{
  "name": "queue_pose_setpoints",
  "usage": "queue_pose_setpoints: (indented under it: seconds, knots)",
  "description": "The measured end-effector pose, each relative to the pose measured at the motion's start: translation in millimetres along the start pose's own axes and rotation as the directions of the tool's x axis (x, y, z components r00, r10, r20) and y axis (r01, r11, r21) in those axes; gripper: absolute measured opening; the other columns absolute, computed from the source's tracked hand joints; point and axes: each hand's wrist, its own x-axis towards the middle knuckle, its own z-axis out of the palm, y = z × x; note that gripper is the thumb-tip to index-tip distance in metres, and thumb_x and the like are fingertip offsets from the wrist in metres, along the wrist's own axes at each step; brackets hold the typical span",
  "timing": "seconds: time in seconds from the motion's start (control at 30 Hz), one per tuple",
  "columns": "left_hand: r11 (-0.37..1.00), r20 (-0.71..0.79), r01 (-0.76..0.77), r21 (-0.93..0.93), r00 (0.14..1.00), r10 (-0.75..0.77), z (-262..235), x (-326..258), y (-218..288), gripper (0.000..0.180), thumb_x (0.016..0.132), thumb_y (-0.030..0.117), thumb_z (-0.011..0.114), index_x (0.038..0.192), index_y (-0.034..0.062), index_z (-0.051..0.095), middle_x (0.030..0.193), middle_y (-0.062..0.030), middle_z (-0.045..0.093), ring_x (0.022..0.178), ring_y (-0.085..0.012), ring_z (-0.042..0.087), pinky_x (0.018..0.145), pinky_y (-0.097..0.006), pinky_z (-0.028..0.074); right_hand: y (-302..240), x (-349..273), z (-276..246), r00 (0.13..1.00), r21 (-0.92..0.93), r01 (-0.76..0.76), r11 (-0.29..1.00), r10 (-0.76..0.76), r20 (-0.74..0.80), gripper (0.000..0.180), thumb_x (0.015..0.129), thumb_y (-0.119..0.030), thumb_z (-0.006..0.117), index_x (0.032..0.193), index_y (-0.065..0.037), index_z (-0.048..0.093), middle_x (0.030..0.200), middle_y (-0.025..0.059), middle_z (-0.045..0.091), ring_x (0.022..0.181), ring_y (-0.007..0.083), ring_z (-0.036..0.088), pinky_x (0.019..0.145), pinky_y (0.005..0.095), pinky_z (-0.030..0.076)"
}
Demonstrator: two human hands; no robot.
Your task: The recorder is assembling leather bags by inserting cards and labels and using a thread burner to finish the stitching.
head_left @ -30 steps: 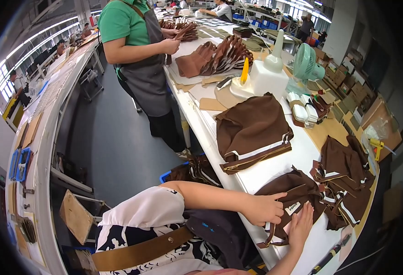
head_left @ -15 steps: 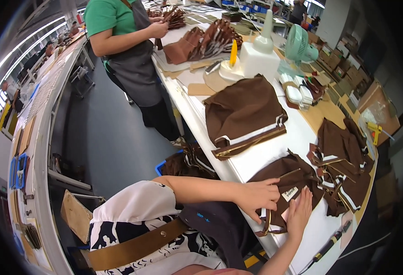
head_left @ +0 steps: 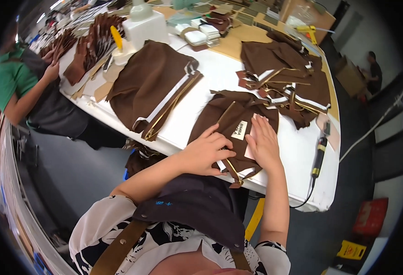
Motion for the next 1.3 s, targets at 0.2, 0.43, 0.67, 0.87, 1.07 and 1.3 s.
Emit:
queue_pose_setpoints:
  seconds: [0.2,0.43,0.67,0.87,1.07,1.3]
  knots:
    - [1.000,-0.118,0.018,0.013,0.993,-0.016,-1.9,-18.8,-3.8,0.055,0.070,0.040,0.083,0.116,0.0135,0.069,0.117,-0.0050,0.060,0.113,-0.0287,0.057,0.115,-0.063,0.028,7.3,25.8,-7.9,0.989,0.343,0.101,0.934,-0.130,0.063,0.049,0.095,-0.022,0.064,0.137,0.001,0.056,0.140,0.0196,0.058,0.133,0.0327,0.053,0.114,0.0411,0.040]
    - [0.994,-0.218,-0.093,-0.048,0.973,0.081,24.2,-10.2,-2.6,0.052,0.066,0.042,0.084,0.104,0.0108,0.070,0.110,-0.0080,0.058,0.113,-0.0314,0.055,0.117,-0.065,0.022,119.2,101.8,-27.5,0.891,0.543,-0.176,0.821,0.367,-0.267,0.062,0.103,-0.027,0.057,0.154,0.003,0.035,0.154,0.0213,0.043,0.139,0.0296,0.045,0.115,0.0353,0.033]
    - [0.998,-0.223,-0.059,-0.027,0.974,0.051,25.1,-11.3,-8.0,0.052,0.063,0.041,0.086,0.103,0.0111,0.071,0.110,-0.0076,0.058,0.114,-0.0318,0.054,0.118,-0.065,0.020,143.7,150.4,-4.0,0.925,0.624,-0.318,0.714,0.378,0.040,0.070,0.102,-0.028,0.057,0.153,0.010,0.029,0.156,0.0269,0.038,0.143,0.0330,0.041,0.117,0.0373,0.031]
    - [0.998,-0.217,-0.058,-0.027,0.975,0.051,26.6,-9.4,-8.5,0.053,0.063,0.041,0.086,0.104,0.0112,0.070,0.111,-0.0081,0.058,0.115,-0.0315,0.054,0.119,-0.065,0.021,136.9,141.1,-9.1,0.921,0.446,-0.357,0.821,0.388,0.024,0.067,0.100,-0.028,0.058,0.151,0.009,0.035,0.155,0.0270,0.041,0.143,0.0353,0.042,0.117,0.0389,0.032]
    - [0.998,-0.194,-0.051,-0.044,0.980,0.041,26.0,-11.1,-5.6,0.060,0.063,0.035,0.084,0.114,0.0080,0.069,0.114,-0.0079,0.058,0.116,-0.0300,0.055,0.120,-0.065,0.019,126.6,137.0,-8.7,0.928,0.225,-0.302,0.926,0.339,-0.154,0.065,0.100,-0.029,0.058,0.150,0.008,0.038,0.153,0.0275,0.042,0.142,0.0376,0.042,0.117,0.0394,0.032]
    - [0.997,-0.198,-0.050,-0.062,0.979,0.037,23.0,-12.1,-5.3,0.057,0.062,0.034,0.084,0.111,0.0081,0.069,0.113,-0.0078,0.058,0.115,-0.0303,0.055,0.120,-0.065,0.019,112.7,134.8,-20.9,0.946,0.183,-0.289,0.940,0.310,-0.099,0.063,0.101,-0.028,0.058,0.149,0.008,0.039,0.152,0.0279,0.043,0.142,0.0382,0.041,0.118,0.0397,0.031]
